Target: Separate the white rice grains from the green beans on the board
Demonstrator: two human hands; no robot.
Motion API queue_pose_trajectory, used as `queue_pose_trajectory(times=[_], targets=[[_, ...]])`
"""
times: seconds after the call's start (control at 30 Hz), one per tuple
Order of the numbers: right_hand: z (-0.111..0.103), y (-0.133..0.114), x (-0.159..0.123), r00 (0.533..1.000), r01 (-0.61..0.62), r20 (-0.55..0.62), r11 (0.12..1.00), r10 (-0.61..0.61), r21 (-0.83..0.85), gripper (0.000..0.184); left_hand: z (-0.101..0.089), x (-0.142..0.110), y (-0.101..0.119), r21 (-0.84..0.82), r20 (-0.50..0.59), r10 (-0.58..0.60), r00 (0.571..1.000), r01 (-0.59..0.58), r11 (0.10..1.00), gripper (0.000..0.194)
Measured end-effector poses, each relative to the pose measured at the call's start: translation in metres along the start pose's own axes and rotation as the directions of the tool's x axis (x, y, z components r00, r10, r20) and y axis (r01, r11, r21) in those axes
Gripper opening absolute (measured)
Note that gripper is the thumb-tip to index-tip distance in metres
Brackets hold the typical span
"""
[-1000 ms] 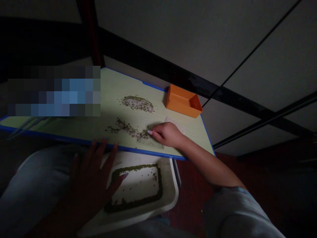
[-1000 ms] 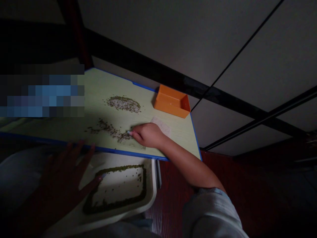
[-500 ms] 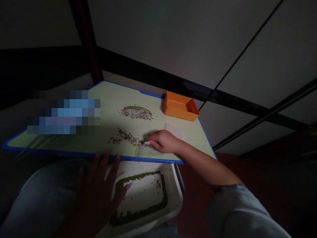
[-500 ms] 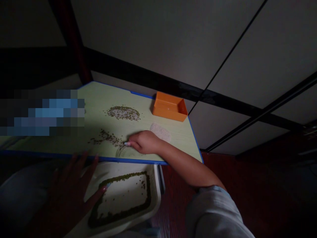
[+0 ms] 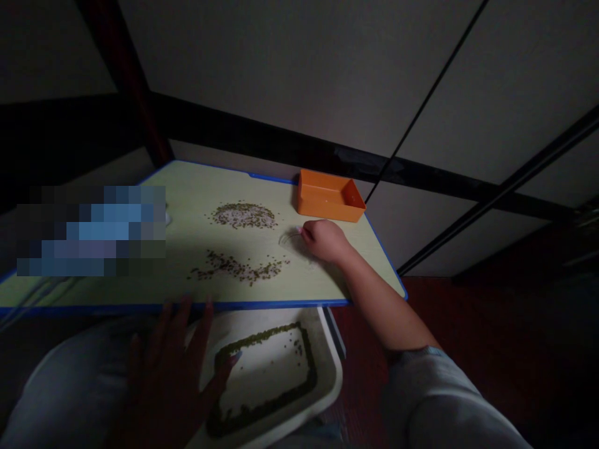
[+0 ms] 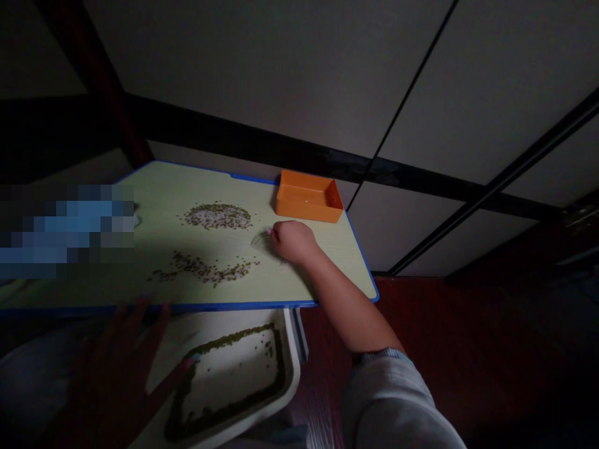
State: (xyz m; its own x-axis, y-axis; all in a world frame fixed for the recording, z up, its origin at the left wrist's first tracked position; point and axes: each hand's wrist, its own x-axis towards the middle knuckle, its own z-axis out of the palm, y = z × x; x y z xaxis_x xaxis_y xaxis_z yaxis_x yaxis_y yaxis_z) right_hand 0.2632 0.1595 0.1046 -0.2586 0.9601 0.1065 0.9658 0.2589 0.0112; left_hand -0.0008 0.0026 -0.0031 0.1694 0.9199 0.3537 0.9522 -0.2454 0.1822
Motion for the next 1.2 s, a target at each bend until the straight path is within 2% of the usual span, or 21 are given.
queue_pose_trajectory(times=[0.1, 0.27, 0.47, 0.7, 1.07, 1.2], targets=[[0.005, -0.002, 0.001, 1.0, 0.028, 0.004, 1.0, -0.028, -0.01, 0.039, 0.0, 0.001, -0.001, -0.006, -0.004, 0.0, 1.0, 0.0, 1.0, 0.082], [0.013, -0.016, 0.004, 0.99, 0.143, 0.001, 0.99, -0.143, -0.005, 0.039, -0.003, 0.002, 0.002, -0.005, -0.002, 0.004, 1.0, -0.004, 1.0, 0.082], [0.018, -0.029, 0.007, 0.969, 0.249, -0.009, 0.967, -0.248, 0.056, 0.039, -0.003, 0.001, 0.002, -0.016, -0.011, -0.005, 1.0, 0.005, 1.0, 0.08], [0.018, -0.027, 0.005, 0.955, 0.296, -0.024, 0.944, -0.296, 0.145, 0.037, 0.002, 0.001, 0.004, -0.001, -0.062, -0.001, 0.998, 0.001, 1.0, 0.07], [0.017, -0.02, 0.003, 0.915, 0.393, -0.054, 0.856, -0.399, 0.337, 0.034, -0.002, 0.001, 0.006, -0.001, -0.046, -0.006, 0.999, 0.006, 1.0, 0.068], [0.01, -0.015, 0.0, 0.911, 0.382, -0.024, 0.818, -0.413, 0.429, 0.034, -0.002, 0.001, 0.005, -0.001, -0.055, -0.01, 0.998, 0.01, 1.0, 0.069]])
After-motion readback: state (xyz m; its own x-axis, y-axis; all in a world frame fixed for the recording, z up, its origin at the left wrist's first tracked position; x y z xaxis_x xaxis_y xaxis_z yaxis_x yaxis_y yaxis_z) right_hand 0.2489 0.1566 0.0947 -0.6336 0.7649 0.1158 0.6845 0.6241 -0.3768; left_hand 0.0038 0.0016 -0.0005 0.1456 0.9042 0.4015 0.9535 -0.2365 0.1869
